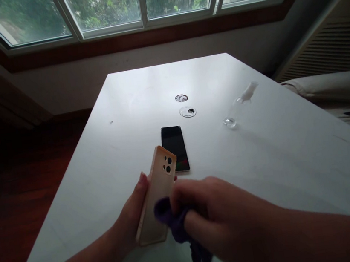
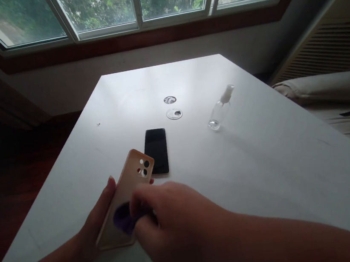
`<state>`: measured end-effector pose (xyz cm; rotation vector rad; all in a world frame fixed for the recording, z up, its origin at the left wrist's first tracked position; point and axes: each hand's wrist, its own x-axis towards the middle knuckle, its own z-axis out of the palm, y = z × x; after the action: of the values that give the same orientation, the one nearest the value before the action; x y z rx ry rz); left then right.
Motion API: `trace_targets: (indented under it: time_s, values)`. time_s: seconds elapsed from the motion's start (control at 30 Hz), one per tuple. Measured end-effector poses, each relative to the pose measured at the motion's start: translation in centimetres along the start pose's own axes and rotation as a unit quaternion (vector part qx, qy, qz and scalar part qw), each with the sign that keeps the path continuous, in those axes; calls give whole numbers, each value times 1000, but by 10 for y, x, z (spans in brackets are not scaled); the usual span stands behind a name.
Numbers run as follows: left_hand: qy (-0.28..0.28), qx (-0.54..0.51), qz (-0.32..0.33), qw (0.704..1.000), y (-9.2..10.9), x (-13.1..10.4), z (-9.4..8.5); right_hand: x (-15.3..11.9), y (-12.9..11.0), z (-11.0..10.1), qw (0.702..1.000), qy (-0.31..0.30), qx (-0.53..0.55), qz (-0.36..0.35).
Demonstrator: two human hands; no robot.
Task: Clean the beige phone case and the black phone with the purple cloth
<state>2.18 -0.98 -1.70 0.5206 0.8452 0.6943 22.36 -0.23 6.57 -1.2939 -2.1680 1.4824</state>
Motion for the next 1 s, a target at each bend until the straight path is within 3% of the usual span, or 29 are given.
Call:
trace_targets:
  time_s: [0.13,0.27,0.33,0.43,0.77,0.83,0.93,1.0]
  values:
    - [5,-10,-6,1000,2,7,-9,1,3,-25,985,138,106,8]
    - [52,33,10,998,1,10,-14,3,14,-43,944,328,-1,-24]
    - [11,33,-6,999,0,8,-12,4,18,-47,925,377,-37,-36]
    - [5,29,-22,999,0,6,-10,7,20,-48,907,406,-102,-42]
    - [3,31,5,999,-2,9,-10,11,22,-44,877,409,-251,-40]
    - [0,23,17,1000,-1,11,-9,8,17,-43,905,343,-246,-58]
    - [-7,1,42,999,1,14,-7,3,8,-41,963,150,-208,-85]
    - [-12,-11,47,999,2,16,-6,2,5,-41,976,78,-182,-85]
